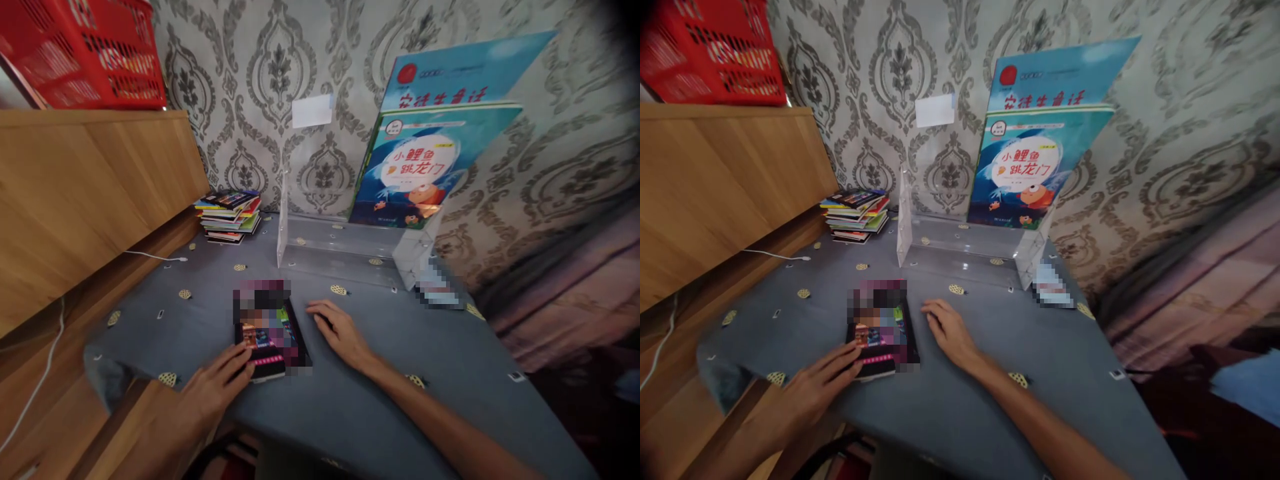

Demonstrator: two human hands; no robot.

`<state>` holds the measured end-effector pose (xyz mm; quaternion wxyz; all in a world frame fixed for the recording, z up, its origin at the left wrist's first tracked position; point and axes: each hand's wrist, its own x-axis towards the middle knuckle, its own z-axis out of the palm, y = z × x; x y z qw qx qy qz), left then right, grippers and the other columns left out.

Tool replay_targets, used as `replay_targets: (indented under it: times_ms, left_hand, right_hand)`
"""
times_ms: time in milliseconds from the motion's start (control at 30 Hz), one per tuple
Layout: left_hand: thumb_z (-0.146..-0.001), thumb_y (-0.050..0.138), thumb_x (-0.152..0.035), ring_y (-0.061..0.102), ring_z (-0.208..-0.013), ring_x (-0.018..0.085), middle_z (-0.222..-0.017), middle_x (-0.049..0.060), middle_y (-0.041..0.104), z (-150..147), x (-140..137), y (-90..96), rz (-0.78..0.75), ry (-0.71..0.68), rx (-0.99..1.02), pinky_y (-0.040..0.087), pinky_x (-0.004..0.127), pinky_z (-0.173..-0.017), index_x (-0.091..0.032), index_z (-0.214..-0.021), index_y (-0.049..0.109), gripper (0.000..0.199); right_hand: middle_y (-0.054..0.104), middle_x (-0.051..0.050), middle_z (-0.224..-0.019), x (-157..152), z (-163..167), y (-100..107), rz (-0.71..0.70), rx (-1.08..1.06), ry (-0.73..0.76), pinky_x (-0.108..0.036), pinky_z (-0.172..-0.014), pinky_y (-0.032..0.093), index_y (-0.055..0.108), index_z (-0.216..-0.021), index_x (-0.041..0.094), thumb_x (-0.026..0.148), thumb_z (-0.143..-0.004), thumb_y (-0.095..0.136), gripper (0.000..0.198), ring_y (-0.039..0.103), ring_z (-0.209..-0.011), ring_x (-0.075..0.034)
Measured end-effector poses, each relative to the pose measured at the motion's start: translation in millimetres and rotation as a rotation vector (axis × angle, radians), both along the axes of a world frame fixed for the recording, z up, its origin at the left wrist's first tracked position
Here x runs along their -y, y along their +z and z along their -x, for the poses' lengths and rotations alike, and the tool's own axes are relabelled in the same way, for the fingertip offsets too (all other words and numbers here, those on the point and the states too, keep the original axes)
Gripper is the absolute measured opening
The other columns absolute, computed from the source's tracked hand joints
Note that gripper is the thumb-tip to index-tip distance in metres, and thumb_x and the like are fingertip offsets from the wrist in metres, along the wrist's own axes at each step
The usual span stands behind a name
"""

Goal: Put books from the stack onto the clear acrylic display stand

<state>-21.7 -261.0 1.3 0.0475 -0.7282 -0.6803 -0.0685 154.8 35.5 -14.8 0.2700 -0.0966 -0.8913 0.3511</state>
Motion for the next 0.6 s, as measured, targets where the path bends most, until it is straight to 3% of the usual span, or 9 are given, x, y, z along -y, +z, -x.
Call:
replay_targets:
  times_ms: [167, 300, 433, 600]
  left_hand:
    - [-0.087, 0.056, -0.003, 0.040, -0.146, 0.025, -0.147, 0.012, 0.055, -29.0, -9.2, 4.6, -0.024, -0.186, 0.134, 0.054, 0.038, -0.106, -0.022, -0.142, 0.049, 0.059]
    - [-0.088, 0.059, -0.005, 0.040, -0.146, 0.025, -0.143, 0.016, 0.058, -40.6, -31.5, 7.9, -0.055, -0.337, 0.176, 0.049, 0.040, -0.111, -0.018, -0.136, 0.052, 0.051]
    - [-0.090, 0.061, -0.008, 0.050, -0.139, 0.027, -0.136, 0.016, 0.064, -47.9, -45.4, 9.3, -0.067, -0.389, 0.129, 0.055, 0.039, -0.104, -0.014, -0.124, 0.058, 0.035]
    - [-0.093, 0.053, -0.006, 0.046, -0.142, 0.026, -0.138, 0.015, 0.062, -48.6, -49.6, 4.5, -0.125, -0.414, 0.172, 0.055, 0.039, -0.104, -0.014, -0.124, 0.060, 0.033]
  right_hand:
    - [0.070, -0.012, -0.119, 1.1, -1.3, 6.8, -0.067, -0.025, -0.051, -0.045, -0.100, 0.052, 0.068, -0.110, 0.021, 0.022, -0.099, 0.045, 0.025, 0.065, -0.113, -0.023]
    - [0.068, -0.011, -0.128, 25.6, 3.8, 20.4, -0.218, 0.079, 0.086, -0.047, -0.108, 0.047, 0.067, -0.117, 0.020, 0.020, -0.099, 0.045, 0.029, 0.061, -0.122, -0.023]
    - [0.054, -0.014, -0.149, 55.7, 16.8, 33.6, -0.312, 0.265, 0.290, -0.046, -0.120, 0.035, 0.057, -0.137, 0.015, 0.025, -0.102, 0.046, 0.038, 0.044, -0.143, -0.023]
    - [0.044, -0.017, -0.156, 48.4, 23.3, 23.4, -0.298, 0.326, 0.226, -0.047, -0.123, 0.030, 0.048, -0.146, 0.013, 0.035, -0.103, 0.047, 0.048, 0.034, -0.149, -0.023]
